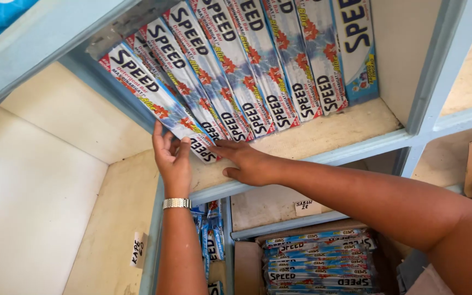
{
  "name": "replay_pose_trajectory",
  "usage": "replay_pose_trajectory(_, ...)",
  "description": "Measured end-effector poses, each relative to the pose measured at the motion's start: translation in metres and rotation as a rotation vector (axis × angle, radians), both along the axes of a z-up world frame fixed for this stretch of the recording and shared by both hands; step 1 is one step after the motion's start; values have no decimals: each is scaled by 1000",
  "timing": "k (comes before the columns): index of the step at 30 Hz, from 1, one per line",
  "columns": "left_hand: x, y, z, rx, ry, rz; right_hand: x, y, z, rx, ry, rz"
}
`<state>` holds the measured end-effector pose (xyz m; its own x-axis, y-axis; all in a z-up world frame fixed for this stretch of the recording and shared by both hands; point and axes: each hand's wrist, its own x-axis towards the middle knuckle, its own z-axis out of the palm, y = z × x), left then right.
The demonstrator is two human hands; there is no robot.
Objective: Stocking and organizing detergent soap bars on retail display shelves.
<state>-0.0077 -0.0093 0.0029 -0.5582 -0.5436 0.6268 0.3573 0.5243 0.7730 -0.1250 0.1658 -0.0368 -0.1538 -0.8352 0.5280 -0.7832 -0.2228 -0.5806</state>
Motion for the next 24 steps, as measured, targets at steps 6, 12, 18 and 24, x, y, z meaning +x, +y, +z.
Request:
replay_pose_trajectory(6,-12,-18,-3,-9,-9,7,-2,-8,-4,221,-5,2)
replay_pose_trajectory(12,-10,-25,-8,38,1,-17,8,-14,0,310,122,-54)
replay_pose_trajectory(18,-14,-39,-8,21,14,-4,21,-5,21,426,141,-120)
replay_pose_trajectory(24,-26,-35,-2,-32,9,-13,23,0,30,498,119,-109)
